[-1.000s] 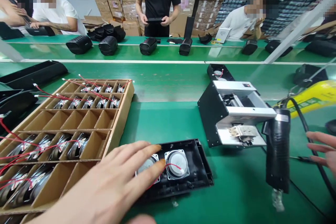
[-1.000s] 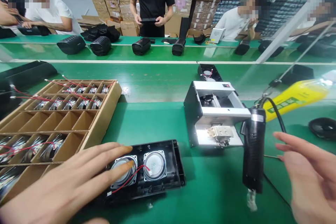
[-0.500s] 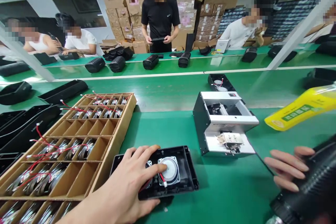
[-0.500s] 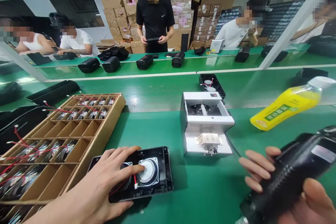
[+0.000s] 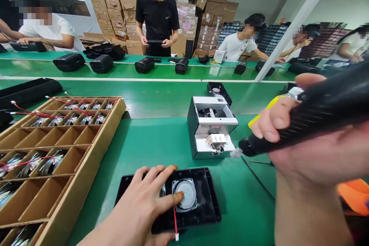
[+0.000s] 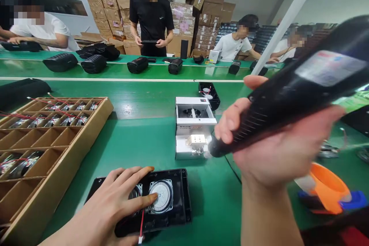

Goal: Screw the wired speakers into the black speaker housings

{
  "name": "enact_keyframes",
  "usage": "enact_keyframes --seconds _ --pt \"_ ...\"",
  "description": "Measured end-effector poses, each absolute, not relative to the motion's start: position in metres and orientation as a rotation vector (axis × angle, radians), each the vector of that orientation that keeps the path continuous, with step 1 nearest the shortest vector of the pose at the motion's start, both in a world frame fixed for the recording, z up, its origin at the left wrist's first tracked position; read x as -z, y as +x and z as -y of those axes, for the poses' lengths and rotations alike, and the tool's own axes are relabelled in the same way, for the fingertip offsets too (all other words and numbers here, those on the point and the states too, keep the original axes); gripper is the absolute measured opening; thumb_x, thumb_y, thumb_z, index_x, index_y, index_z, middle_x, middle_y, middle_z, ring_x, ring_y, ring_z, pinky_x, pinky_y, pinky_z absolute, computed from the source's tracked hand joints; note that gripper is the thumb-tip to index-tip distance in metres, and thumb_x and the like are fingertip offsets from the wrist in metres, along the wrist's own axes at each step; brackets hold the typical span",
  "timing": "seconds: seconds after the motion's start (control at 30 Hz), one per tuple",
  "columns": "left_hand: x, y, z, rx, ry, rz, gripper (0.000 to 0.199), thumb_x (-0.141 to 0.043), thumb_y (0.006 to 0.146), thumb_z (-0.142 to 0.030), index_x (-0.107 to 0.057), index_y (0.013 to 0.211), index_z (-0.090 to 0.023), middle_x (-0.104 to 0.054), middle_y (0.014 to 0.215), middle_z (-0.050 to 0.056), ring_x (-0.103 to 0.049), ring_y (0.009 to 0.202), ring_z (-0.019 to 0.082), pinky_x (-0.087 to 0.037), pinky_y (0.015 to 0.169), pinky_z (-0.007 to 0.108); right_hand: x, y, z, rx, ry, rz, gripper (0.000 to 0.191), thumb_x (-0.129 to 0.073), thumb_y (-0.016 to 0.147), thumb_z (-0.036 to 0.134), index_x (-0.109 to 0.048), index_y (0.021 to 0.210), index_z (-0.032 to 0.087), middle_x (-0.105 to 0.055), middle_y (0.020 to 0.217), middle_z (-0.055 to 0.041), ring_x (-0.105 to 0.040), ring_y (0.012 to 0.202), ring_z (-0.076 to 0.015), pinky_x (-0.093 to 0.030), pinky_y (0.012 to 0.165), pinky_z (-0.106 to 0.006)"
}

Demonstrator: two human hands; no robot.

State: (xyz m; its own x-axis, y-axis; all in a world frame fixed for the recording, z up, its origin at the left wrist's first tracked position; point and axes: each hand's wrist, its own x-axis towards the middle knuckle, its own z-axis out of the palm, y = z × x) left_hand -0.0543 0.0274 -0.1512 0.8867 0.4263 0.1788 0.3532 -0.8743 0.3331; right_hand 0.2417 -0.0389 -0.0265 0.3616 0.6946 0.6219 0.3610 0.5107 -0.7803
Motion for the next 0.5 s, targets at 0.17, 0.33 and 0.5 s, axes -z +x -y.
enact_keyframes --seconds 0.17,0.33,0.5 --pt "0.157 -0.055 -0.025 -0.341 2.813 -0.621 0.070 -0.081 0.072 -0.028 -0.063 0.138 -0.044 -0.039 0.168 0.012 -0.045 0.143 0.047 -0.033 0.107 0.075 0.040 0.221 0.013 -0.364 -0.996 1.191 0.065 -0.055 0.090 0.081 -0.071 0.110 0.021 -0.059 0.065 -0.0018 -0.061 0.050 -0.0198 -0.048 0.040 -0.030" --pt "0.162 -0.058 -0.021 -0.363 2.863 -0.611 0.080 -0.083 0.067 -0.025 -0.060 0.141 -0.043 -0.032 0.171 0.012 -0.043 0.145 0.046 -0.030 0.111 0.073 0.056 0.220 -0.008 -0.365 -0.883 1.103 0.070 -0.053 0.086 0.086 -0.070 0.102 0.020 -0.057 0.060 0.0005 -0.055 0.043 -0.0168 -0.041 0.035 -0.026" --pt "0.156 -0.053 -0.017 -0.375 2.816 -0.675 0.073 -0.084 0.068 -0.024 -0.064 0.135 -0.044 -0.035 0.171 0.009 -0.045 0.144 0.044 -0.030 0.111 0.069 0.064 0.222 -0.017 -0.332 -0.802 1.013 0.073 -0.053 0.080 0.092 -0.066 0.095 0.022 -0.054 0.052 0.0038 -0.043 0.033 -0.0139 -0.032 0.029 -0.026"
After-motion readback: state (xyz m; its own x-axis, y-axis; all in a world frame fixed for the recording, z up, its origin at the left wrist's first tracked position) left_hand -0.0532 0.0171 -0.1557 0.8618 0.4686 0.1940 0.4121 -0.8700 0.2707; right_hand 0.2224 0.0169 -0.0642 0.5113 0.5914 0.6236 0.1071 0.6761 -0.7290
